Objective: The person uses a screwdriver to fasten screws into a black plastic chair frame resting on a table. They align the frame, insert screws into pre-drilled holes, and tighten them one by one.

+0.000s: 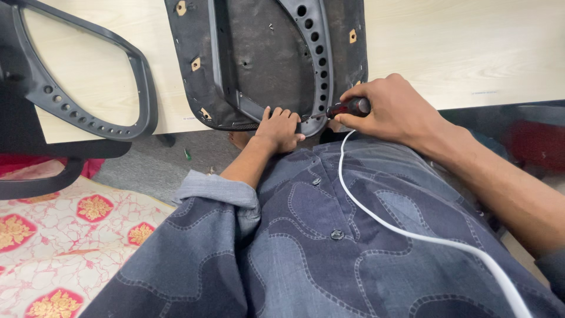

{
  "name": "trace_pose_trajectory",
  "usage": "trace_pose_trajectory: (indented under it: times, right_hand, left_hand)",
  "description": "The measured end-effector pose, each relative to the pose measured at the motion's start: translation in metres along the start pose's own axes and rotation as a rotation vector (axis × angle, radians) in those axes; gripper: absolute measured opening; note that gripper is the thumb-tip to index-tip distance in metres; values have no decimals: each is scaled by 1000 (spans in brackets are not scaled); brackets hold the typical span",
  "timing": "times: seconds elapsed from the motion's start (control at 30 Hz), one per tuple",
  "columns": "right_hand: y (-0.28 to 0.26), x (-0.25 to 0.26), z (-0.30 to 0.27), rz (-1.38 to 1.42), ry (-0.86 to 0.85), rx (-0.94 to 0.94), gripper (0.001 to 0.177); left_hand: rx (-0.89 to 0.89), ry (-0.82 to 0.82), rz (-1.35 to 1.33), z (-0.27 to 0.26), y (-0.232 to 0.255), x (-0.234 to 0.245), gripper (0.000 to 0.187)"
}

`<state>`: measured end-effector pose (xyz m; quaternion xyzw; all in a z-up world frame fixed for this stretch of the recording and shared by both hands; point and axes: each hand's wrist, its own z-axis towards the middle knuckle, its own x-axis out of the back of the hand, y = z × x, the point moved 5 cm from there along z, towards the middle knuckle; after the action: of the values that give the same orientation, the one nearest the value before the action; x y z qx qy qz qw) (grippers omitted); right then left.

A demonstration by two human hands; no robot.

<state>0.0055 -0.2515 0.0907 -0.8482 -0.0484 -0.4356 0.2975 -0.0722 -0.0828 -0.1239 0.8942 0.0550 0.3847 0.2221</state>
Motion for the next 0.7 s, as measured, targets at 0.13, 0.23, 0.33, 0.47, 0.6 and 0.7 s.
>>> trace_pose_trajectory:
  times: [0.13,0.23,0.33,0.47,0.6,0.7]
  right_hand:
    - [-4,-4,5,-8,-7,50,46]
    - [-7,-10,9,-11,-37,53,48]
    - [-11,-11,12,-13,-54,44,48]
    - [-13,-13,14,3,-71,30,47]
    - [-9,-18,17,-20,-128,-31,46]
    - [-9,-20,19,1,-71,43,44]
  left_hand:
    - [12,-4,-31,-2,1,3,56]
    - [3,16,-29,-4,0,3,56]
    - [3,14,-38,-3,-1,4,56]
    - [0,39,-40,-3,-2,2,57]
    - [3,33,-41,-2,-3,0,57]
    - [4,34,-31,0,-4,-1,57]
